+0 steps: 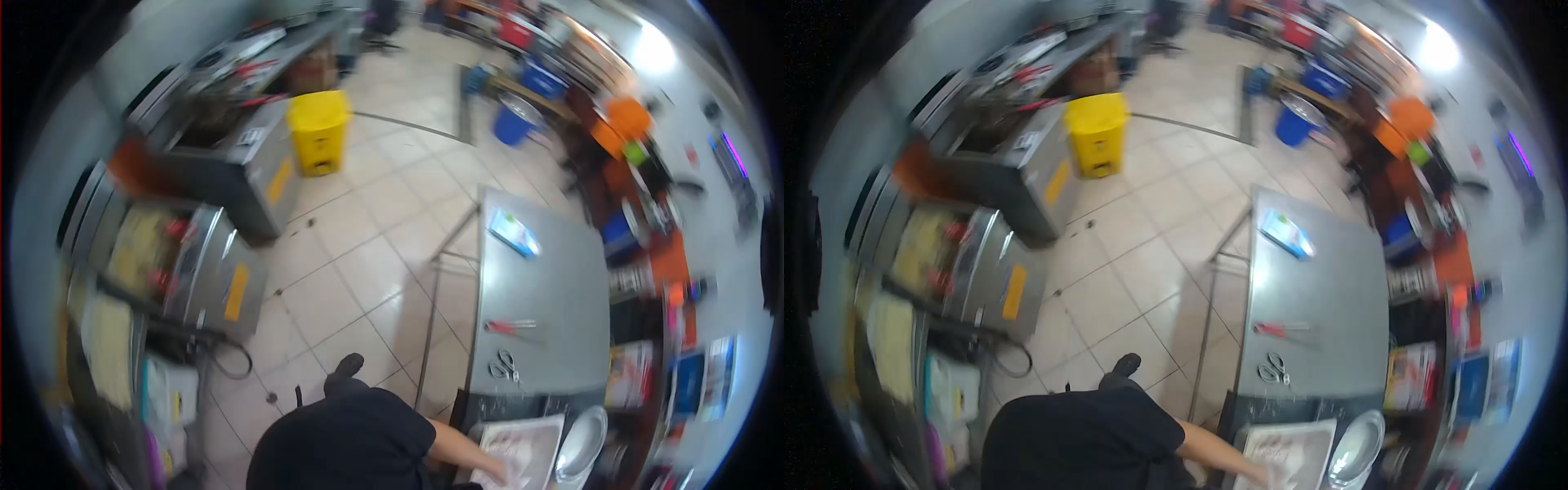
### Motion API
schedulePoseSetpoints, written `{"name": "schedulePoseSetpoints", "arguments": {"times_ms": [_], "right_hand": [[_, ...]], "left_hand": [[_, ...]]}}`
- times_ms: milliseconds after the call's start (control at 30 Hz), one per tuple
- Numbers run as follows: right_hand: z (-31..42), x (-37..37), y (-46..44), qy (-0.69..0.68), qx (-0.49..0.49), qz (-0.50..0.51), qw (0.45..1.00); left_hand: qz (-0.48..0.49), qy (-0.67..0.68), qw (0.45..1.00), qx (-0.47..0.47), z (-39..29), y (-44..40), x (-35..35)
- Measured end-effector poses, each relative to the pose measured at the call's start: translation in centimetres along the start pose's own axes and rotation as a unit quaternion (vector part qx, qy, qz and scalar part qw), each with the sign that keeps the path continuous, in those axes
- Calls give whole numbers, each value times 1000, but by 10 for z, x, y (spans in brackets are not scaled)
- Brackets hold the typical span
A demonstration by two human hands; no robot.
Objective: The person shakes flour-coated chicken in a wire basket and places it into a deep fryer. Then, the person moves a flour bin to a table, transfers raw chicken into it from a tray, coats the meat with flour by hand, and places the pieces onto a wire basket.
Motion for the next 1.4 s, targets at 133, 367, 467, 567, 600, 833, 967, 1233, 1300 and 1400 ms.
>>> {"name": "schedulePoseSetpoints", "arguments": {"times_ms": [133,367,467,567,600,833,967,1233,1300,1400], "right_hand": [[-102,-153,44,-143,41,-134,980],[-275,-282,67,-455,139,-251,843],[-258,-267,68,-505,169,-253,808],[-197,-227,57,-564,216,-154,782],[-198,-232,16,-480,112,-153,857],[-54,-209,9,-82,-79,-83,990],[-157,-270,24,-274,-20,-149,950],[-98,-187,-59,-38,-94,-159,982],[-93,-185,-35,60,-148,-148,976],[-80,-229,53,125,-17,-117,985]], "left_hand": [[74,-56,994,63,-21,-6,74],[116,-260,959,-14,-17,-90,95],[69,-402,909,-90,13,-123,87],[30,-368,926,-81,38,-133,101],[50,-340,933,-110,32,-136,103],[170,-202,912,-314,-2,-116,72],[96,-167,941,-277,38,-111,27],[134,-149,920,-336,-5,-132,54],[266,-110,883,-370,-14,-123,46],[237,-248,925,-161,24,-100,48]]}}
Point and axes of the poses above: each hand's wrist, its own y-axis away from the middle knuckle, its own x-axis out of the palm, z = x × y, the point moved 10 cm from there along -y, towards the middle knuckle, and after that the axes turned 8 degrees about -y, right-handed, at the moved point
